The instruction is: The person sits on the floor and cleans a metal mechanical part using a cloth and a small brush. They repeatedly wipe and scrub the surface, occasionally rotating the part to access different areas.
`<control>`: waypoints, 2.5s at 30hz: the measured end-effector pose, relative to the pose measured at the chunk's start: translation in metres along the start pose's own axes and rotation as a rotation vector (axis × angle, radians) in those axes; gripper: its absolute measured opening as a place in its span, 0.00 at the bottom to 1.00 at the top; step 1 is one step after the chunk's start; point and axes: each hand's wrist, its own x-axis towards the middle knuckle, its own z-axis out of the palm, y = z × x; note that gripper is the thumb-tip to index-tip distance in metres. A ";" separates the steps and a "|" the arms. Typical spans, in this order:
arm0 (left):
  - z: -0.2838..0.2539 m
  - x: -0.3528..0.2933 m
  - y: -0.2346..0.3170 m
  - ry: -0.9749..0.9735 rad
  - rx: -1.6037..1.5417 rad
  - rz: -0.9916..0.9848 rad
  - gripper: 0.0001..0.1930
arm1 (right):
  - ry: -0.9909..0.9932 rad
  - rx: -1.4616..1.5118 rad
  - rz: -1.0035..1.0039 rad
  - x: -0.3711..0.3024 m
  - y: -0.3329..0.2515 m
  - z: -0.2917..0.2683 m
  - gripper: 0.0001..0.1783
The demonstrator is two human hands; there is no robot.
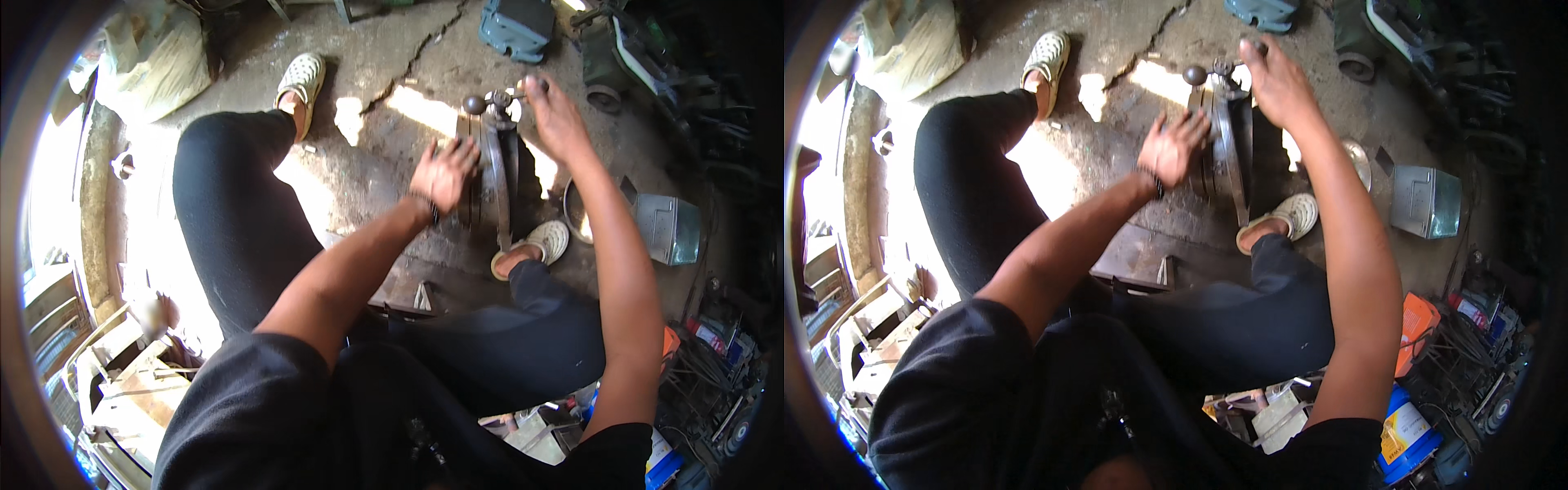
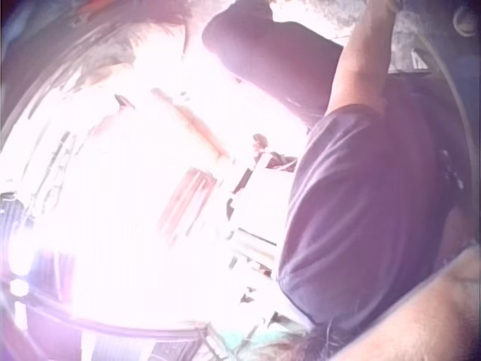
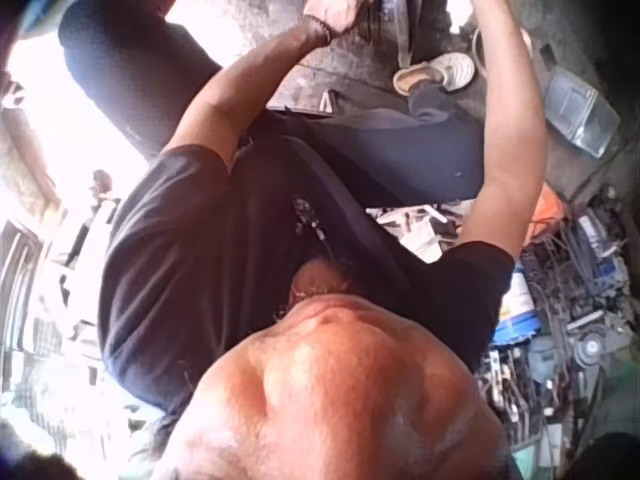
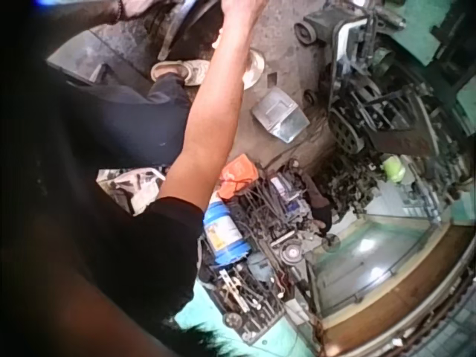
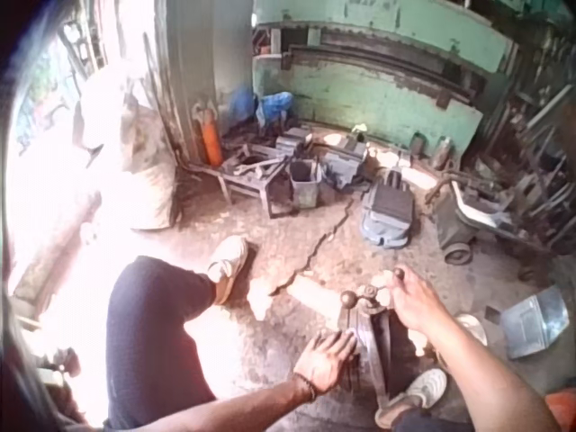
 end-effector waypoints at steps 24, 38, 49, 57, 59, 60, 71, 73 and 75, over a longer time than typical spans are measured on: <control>-0.005 0.053 -0.017 -0.091 -0.110 -0.222 0.23 | 0.027 -0.030 0.014 -0.011 -0.011 -0.001 0.42; -0.004 0.066 -0.028 -0.189 -0.132 -0.189 0.21 | 0.072 -0.028 -0.040 -0.005 -0.008 0.009 0.38; 0.017 -0.006 0.015 0.140 -0.032 -0.159 0.25 | 0.069 -0.059 -0.085 -0.001 0.005 0.003 0.45; 0.020 -0.025 -0.002 0.184 -0.020 0.186 0.26 | 0.100 -0.079 -0.074 0.004 0.014 0.010 0.50; 0.009 0.005 0.006 0.153 -0.027 -0.041 0.25 | -0.123 -0.049 -0.043 -0.003 -0.010 -0.015 0.51; 0.017 -0.008 0.010 0.164 -0.044 0.012 0.25 | -0.039 -0.078 -0.040 -0.003 0.004 0.000 0.51; 0.025 -0.037 0.011 0.035 0.013 0.219 0.25 | 0.111 -0.179 -0.073 0.002 0.022 0.017 0.47; 0.025 -0.035 -0.004 0.011 0.074 0.291 0.26 | 0.091 -0.119 -0.124 0.009 0.015 0.012 0.47; 0.018 -0.009 -0.005 0.139 0.038 0.185 0.25 | 0.145 -0.129 -0.132 0.012 0.030 0.020 0.46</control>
